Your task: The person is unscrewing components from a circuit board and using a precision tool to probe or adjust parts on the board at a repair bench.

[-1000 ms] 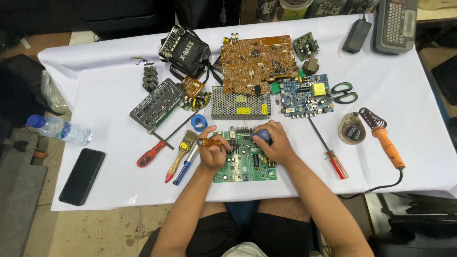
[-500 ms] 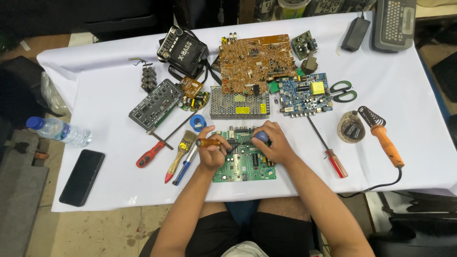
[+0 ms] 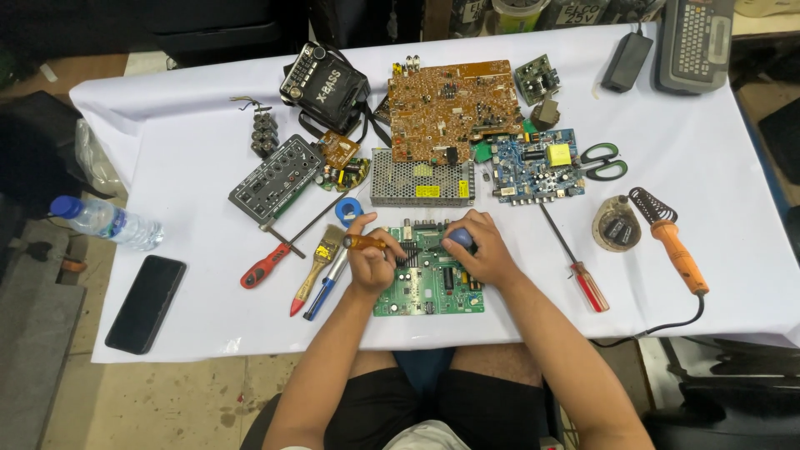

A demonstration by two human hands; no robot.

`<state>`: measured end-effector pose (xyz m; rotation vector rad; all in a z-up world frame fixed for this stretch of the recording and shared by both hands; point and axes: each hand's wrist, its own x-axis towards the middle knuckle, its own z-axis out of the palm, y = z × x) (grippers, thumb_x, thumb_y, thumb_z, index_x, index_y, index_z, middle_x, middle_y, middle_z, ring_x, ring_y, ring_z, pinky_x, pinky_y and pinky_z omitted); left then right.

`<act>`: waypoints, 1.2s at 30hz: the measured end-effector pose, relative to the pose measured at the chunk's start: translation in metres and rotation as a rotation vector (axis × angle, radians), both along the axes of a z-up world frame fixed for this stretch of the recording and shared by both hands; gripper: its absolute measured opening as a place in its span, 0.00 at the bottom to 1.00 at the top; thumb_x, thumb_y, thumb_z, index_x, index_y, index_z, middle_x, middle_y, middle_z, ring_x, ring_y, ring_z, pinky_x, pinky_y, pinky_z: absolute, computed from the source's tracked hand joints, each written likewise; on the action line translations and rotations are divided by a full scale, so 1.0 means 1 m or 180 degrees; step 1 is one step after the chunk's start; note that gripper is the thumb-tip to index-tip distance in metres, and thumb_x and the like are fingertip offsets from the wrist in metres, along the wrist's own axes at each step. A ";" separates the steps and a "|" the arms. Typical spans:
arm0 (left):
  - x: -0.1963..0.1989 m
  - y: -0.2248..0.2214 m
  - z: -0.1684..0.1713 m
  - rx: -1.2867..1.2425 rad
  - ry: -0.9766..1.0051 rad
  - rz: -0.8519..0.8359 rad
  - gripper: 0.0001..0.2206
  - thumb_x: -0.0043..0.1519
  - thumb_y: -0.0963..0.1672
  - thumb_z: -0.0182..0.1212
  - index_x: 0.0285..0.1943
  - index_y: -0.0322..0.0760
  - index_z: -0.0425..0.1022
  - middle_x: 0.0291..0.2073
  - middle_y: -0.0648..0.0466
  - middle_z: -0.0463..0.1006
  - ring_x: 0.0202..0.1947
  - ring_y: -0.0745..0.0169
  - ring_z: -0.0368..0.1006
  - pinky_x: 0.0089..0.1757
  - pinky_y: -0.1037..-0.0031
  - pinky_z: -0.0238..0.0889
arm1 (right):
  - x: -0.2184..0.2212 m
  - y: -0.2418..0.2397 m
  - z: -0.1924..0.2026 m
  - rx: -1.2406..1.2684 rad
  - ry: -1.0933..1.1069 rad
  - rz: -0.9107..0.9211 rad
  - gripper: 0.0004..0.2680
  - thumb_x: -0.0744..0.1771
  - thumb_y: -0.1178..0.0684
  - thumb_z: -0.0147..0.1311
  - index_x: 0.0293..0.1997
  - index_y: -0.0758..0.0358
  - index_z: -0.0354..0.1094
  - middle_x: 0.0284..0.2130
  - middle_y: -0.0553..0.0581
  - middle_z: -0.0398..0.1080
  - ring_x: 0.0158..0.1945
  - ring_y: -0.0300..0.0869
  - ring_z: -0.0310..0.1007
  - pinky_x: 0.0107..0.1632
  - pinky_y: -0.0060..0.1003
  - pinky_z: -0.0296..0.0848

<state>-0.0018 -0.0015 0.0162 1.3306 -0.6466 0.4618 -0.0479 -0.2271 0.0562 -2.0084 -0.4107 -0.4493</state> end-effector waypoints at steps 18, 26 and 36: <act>-0.060 0.044 0.022 -0.0439 0.0780 0.0359 0.16 0.72 0.48 0.39 0.60 0.29 0.56 0.25 0.43 0.79 0.18 0.57 0.77 0.26 0.71 0.78 | -0.006 0.001 -0.008 0.0465 0.0094 -0.0632 0.07 0.68 0.51 0.61 0.47 0.59 0.71 0.38 0.58 0.75 0.44 0.50 0.72 0.54 0.45 0.65; -0.078 0.065 0.006 -0.0459 0.0575 0.0824 0.13 0.73 0.48 0.38 0.41 0.35 0.60 0.30 0.40 0.79 0.20 0.54 0.79 0.27 0.70 0.79 | -0.040 0.018 0.023 0.0342 -0.0087 -0.1029 0.08 0.68 0.50 0.62 0.46 0.59 0.71 0.37 0.57 0.72 0.44 0.50 0.71 0.53 0.45 0.68; -0.087 0.060 -0.004 -0.0463 0.0010 0.0850 0.17 0.73 0.49 0.41 0.34 0.36 0.62 0.22 0.46 0.76 0.14 0.59 0.74 0.23 0.73 0.74 | -0.077 0.060 0.003 -0.0201 -0.0747 -0.0860 0.08 0.65 0.48 0.66 0.42 0.56 0.73 0.34 0.48 0.74 0.40 0.43 0.72 0.55 0.41 0.63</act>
